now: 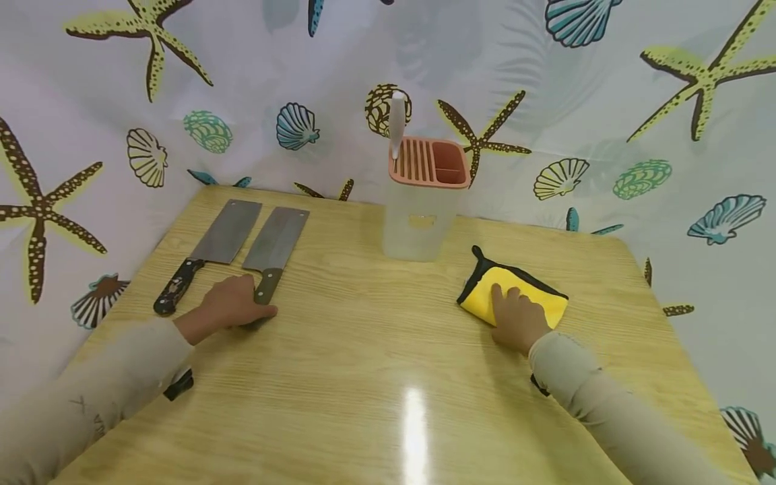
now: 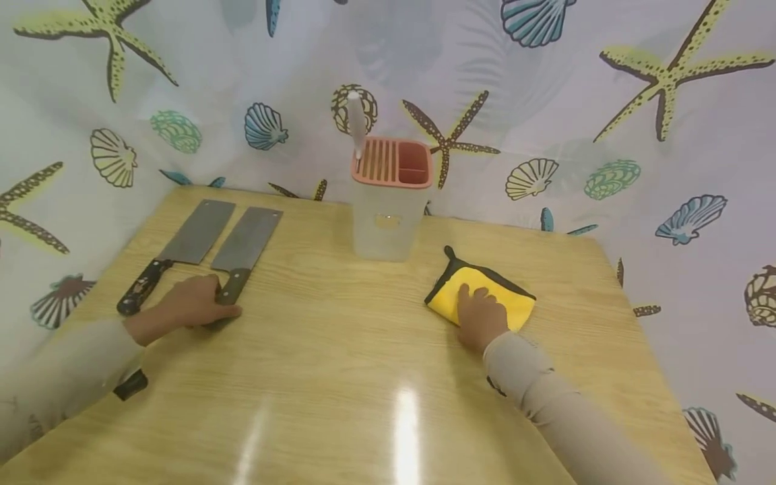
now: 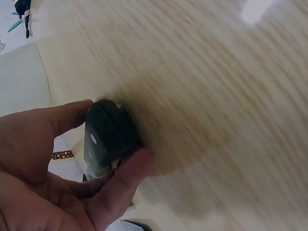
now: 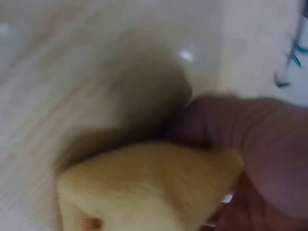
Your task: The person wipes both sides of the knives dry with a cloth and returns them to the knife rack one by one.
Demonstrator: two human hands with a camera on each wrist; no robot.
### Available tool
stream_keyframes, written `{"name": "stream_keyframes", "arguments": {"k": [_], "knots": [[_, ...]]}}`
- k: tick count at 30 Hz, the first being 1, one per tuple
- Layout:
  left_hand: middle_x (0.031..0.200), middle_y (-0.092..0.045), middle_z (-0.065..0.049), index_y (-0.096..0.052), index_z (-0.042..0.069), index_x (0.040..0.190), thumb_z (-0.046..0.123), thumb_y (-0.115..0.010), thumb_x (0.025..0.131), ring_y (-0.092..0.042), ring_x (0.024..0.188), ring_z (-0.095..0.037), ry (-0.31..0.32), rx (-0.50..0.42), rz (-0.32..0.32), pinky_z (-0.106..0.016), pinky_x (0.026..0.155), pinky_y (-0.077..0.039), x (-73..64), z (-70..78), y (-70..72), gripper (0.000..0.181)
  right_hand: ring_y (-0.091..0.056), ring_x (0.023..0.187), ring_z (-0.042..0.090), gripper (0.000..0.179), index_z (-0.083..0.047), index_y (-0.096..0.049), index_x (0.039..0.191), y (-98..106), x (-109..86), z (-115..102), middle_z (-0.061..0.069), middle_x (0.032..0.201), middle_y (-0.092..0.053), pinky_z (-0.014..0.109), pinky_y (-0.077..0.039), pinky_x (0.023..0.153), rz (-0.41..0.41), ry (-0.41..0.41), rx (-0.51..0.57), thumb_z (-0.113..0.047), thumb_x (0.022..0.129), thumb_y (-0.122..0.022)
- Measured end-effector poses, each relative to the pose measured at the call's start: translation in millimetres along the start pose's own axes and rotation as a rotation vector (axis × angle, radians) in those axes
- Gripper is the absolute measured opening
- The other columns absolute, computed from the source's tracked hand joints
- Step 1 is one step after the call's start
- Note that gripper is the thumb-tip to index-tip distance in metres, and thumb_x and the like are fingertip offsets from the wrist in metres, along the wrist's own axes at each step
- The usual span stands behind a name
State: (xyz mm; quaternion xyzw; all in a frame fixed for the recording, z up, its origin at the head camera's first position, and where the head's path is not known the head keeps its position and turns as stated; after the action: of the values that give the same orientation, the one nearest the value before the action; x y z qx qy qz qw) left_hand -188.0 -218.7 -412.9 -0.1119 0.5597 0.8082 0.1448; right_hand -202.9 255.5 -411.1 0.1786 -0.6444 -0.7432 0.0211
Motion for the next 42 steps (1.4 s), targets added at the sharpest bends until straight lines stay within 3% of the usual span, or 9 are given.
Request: {"name": "stream_keyframes", "arguments": {"k": [4, 7, 12, 18, 19, 24, 27, 34, 42], "knots": [[0.062, -0.058, -0.006, -0.052, 0.005, 0.076, 0.031, -0.071, 0.085, -0.062, 0.045, -0.018, 0.028, -0.06, 0.014, -0.027, 0.042, -0.049, 4.2, 3.3, 0.6, 0.034, -0.065, 0.081, 0.046, 0.047, 0.008, -0.045, 0.132, -4.2, -2.2, -9.4, 0.04, 0.111, -0.059, 0.047, -0.055, 0.052, 0.212, 0.006, -0.107, -0.002, 0.091, -0.063], [0.069, -0.062, -0.011, -0.056, -0.002, 0.086, 0.026, -0.07, 0.082, -0.062, 0.045, -0.018, 0.025, -0.091, 0.008, -0.029, 0.044, -0.052, 6.5, 2.7, 3.1, 0.032, -0.065, 0.076, 0.043, 0.047, 0.005, -0.046, 0.129, -5.3, -1.3, -11.9, 0.036, 0.106, -0.062, 0.046, -0.054, 0.049, 0.269, -0.01, -0.118, -0.002, 0.088, -0.067], [0.082, -0.064, -0.016, -0.058, -0.009, 0.105, 0.024, -0.069, 0.076, -0.062, 0.049, -0.018, 0.024, -0.126, -0.041, -0.033, 0.048, -0.055, 10.0, -1.3, 7.8, 0.045, -0.064, 0.068, 0.037, 0.039, 0.002, -0.048, 0.127, -7.3, 5.3, -11.7, 0.029, 0.095, -0.063, 0.044, -0.052, 0.049, 0.246, -0.051, -0.088, -0.006, 0.091, -0.063], [0.101, -0.064, -0.028, -0.058, -0.016, 0.111, 0.023, -0.075, 0.075, -0.064, 0.065, -0.018, 0.038, -0.258, -0.098, -0.035, 0.054, -0.058, 13.7, -5.8, 11.6, 0.055, -0.067, 0.072, 0.039, 0.027, -0.001, -0.052, 0.125, -7.8, 8.3, -4.8, 0.026, 0.094, -0.066, 0.05, -0.056, 0.055, 0.2, -0.077, -0.024, -0.006, 0.098, -0.054], [0.092, -0.063, -0.026, -0.058, -0.015, 0.103, 0.022, -0.075, 0.077, -0.06, 0.062, -0.016, 0.042, -0.28, -0.107, -0.033, 0.054, -0.056, 14.1, -6.6, 11.6, 0.049, -0.068, 0.076, 0.041, 0.03, -0.002, -0.053, 0.127, -6.9, 8.1, -2.2, 0.026, 0.098, -0.067, 0.052, -0.056, 0.058, 0.188, -0.08, 0.005, -0.005, 0.098, -0.054], [0.091, -0.06, -0.01, -0.052, -0.012, 0.111, 0.022, -0.067, 0.093, -0.063, 0.071, -0.01, 0.026, -0.552, -0.182, -0.033, 0.066, -0.061, 7.4, -5.8, 7.9, 0.041, -0.069, 0.092, 0.047, 0.047, -0.003, -0.051, 0.139, 7.0, 0.7, 11.6, 0.029, 0.115, -0.068, 0.059, -0.057, 0.07, 0.14, -0.113, 0.175, -0.002, 0.092, -0.054], [0.11, -0.066, -0.012, -0.036, -0.015, 0.139, 0.02, -0.062, 0.099, -0.071, 0.085, -0.011, -0.058, -0.771, -0.241, -0.035, 0.077, -0.062, -4.1, 0.8, 6.1, 0.059, -0.068, 0.093, 0.046, 0.046, -0.001, -0.053, 0.137, 23.0, -8.6, 15.8, 0.03, 0.114, -0.068, 0.059, -0.056, 0.075, 0.157, -0.117, 0.269, -0.003, 0.092, -0.058], [0.114, -0.068, 0.007, -0.021, -0.013, 0.149, 0.013, -0.06, 0.1, -0.073, 0.101, -0.01, -0.309, -1.068, -0.32, -0.034, 0.084, -0.06, -24.6, 28.1, 5.3, 0.067, -0.066, 0.077, 0.03, 0.025, 0.002, -0.058, 0.121, 69.0, -30.3, 10.3, 0.024, 0.101, -0.069, 0.046, -0.055, 0.07, 0.213, -0.062, 0.487, -0.007, 0.098, -0.054], [0.121, -0.066, 0.005, -0.042, 0.009, 0.139, 0.003, -0.051, 0.103, -0.069, 0.114, -0.014, -0.589, -1.262, -0.46, -0.032, 0.092, -0.058, -41.8, 61.8, -12.1, 0.038, -0.066, 0.077, 0.019, 0.026, 0.003, -0.057, 0.12, 118.8, -47.9, -11.1, 0.024, 0.105, -0.067, 0.031, -0.055, 0.067, 0.222, 0.051, 0.842, -0.017, 0.104, -0.051]]}}
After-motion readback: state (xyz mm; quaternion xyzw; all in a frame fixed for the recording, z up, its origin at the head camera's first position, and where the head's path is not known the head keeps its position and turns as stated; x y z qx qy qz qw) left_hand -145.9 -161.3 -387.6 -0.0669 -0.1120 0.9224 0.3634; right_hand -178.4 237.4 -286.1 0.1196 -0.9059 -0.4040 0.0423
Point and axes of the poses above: each hand's wrist, its own x-axis towards the middle knuckle, its own y-axis out of the back of the hand, z = x × y, the point moved 3 cm from there along x, towards the middle knuckle
